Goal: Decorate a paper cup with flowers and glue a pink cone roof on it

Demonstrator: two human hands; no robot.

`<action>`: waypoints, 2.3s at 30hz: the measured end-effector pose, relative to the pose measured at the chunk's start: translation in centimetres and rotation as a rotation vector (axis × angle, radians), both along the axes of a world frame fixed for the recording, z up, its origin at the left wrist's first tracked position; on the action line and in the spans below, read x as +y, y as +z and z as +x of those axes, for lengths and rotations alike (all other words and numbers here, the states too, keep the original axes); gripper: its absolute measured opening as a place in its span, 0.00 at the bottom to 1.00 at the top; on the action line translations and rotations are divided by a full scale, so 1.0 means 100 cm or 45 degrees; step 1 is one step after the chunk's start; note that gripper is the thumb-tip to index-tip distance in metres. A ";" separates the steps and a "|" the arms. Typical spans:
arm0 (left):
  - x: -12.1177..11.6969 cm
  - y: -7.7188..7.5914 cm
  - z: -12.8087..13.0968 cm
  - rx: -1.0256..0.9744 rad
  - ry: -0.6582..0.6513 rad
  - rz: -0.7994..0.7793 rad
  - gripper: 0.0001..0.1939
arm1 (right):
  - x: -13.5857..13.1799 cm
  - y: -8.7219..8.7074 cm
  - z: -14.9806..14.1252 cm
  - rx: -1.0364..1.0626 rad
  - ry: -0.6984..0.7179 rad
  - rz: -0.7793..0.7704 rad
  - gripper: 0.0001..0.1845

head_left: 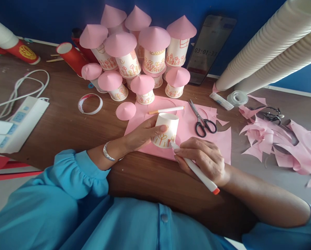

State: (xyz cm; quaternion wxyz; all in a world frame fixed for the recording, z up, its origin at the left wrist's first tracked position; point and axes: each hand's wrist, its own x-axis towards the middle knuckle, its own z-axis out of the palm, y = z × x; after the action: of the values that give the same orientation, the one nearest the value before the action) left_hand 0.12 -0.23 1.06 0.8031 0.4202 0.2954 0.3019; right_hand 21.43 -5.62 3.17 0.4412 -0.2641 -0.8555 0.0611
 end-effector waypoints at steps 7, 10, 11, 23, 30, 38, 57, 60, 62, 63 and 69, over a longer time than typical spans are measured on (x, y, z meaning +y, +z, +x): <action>0.000 -0.001 0.000 0.015 0.010 0.014 0.32 | -0.001 0.000 0.001 -0.037 0.034 -0.021 0.09; 0.000 -0.002 0.000 -0.005 0.009 -0.005 0.31 | -0.001 0.000 0.001 -0.036 0.030 -0.028 0.09; 0.000 -0.002 0.000 -0.014 0.010 -0.012 0.31 | -0.002 0.000 0.001 -0.035 0.028 -0.029 0.09; 0.002 -0.008 -0.002 -0.121 0.029 -0.070 0.28 | -0.002 0.002 0.003 0.015 0.086 -0.026 0.08; 0.004 0.001 -0.001 -0.175 0.069 -0.080 0.26 | -0.003 0.002 0.003 0.027 0.093 -0.013 0.09; 0.004 -0.002 -0.002 -0.124 0.034 -0.084 0.35 | -0.001 0.003 0.002 0.022 0.075 -0.025 0.10; 0.003 -0.006 -0.004 -0.105 0.010 -0.104 0.29 | 0.000 -0.002 0.001 0.015 0.016 -0.025 0.11; 0.003 -0.006 -0.005 -0.097 0.001 -0.098 0.30 | 0.001 -0.002 0.002 0.006 0.018 -0.034 0.12; 0.003 -0.005 -0.005 -0.098 -0.001 -0.085 0.30 | 0.001 -0.001 0.002 0.002 0.023 -0.033 0.12; 0.003 -0.005 -0.004 -0.099 -0.003 -0.080 0.30 | 0.001 -0.001 0.002 0.000 0.023 -0.032 0.12; 0.003 -0.005 -0.004 -0.107 -0.007 -0.085 0.31 | 0.001 -0.003 0.001 0.006 0.001 -0.012 0.10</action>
State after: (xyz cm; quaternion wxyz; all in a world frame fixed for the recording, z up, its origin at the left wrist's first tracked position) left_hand -0.32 0.07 0.60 0.8294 0.3808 0.2700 0.3070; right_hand 21.55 -5.47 2.89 0.4421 -0.2656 -0.8542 0.0660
